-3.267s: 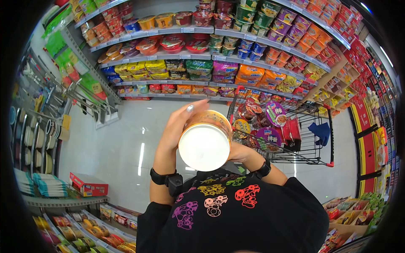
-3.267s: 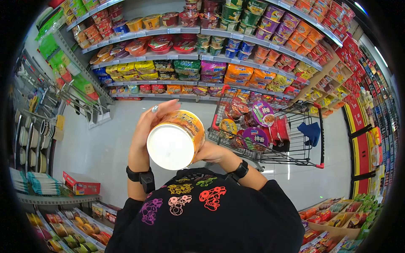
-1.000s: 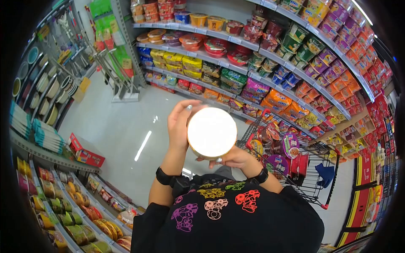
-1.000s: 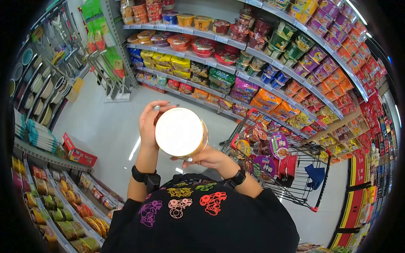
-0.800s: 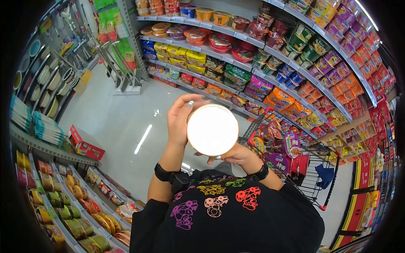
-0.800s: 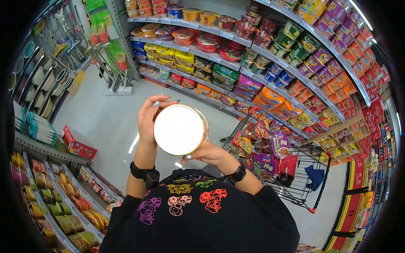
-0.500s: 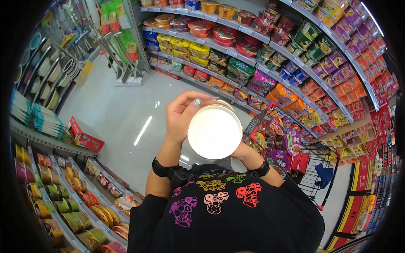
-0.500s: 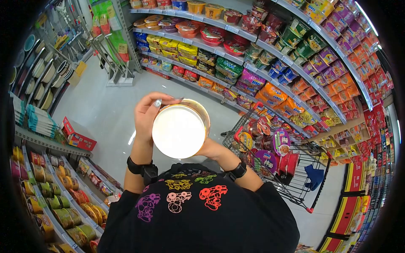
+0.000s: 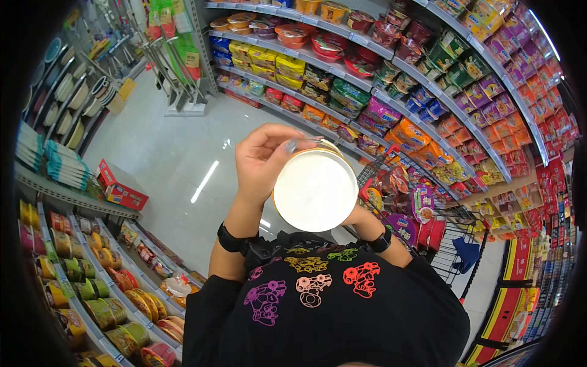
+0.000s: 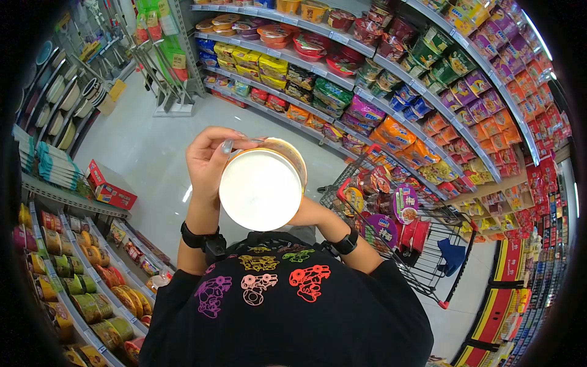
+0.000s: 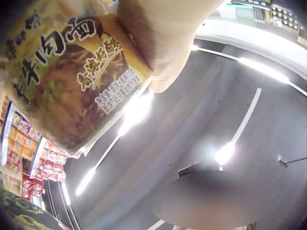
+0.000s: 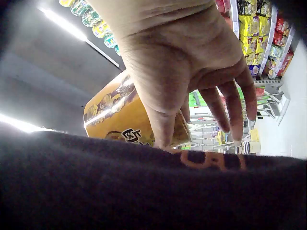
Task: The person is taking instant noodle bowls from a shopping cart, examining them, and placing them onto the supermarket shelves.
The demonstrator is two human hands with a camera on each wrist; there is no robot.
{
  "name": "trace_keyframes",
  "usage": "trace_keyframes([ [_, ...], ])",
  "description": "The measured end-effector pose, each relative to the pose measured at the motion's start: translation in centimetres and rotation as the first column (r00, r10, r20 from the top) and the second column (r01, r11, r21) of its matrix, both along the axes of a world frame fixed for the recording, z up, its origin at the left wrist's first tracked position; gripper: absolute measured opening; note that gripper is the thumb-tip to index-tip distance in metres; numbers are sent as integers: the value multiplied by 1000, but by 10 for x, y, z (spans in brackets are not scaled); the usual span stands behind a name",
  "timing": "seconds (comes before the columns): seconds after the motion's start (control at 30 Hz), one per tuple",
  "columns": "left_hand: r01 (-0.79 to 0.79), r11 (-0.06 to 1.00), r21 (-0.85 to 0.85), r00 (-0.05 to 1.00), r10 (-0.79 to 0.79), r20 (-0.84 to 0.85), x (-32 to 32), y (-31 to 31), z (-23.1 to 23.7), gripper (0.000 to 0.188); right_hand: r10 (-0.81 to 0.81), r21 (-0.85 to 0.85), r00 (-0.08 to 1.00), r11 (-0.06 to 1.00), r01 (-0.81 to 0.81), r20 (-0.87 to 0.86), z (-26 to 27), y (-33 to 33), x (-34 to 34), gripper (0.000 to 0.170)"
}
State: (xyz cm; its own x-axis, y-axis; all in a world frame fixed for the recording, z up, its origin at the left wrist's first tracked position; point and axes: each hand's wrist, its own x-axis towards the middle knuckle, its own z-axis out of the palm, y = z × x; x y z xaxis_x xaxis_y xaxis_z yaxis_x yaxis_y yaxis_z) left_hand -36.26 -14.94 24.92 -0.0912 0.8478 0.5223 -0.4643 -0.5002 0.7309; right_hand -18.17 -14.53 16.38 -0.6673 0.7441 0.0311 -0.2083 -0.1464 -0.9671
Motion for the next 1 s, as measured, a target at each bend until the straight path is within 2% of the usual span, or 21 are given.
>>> trace_keyframes([
  [0.17, 85, 995, 50, 996, -85, 5, 2, 1, -4, 13, 20, 24, 1000, 1000, -20, 9, 1, -3, 5, 62],
  [0.77, 121, 992, -40, 993, -122, -7, 7, 1, -10, 23, 43, 72, 998, 996, -46, 42, 2, -8, 9, 62],
  [0.87, 79, 996, -51, 995, -82, -63, 8, 0, -8, 29, 47, 75, 998, 996, -50, 50, 1, -8, 9, 61],
  [1.0, 100, 995, -30, 995, -100, -16, 5, 0, -13, 34, 51, 85, 997, 995, -56, 60, 1, -8, 6, 61],
])
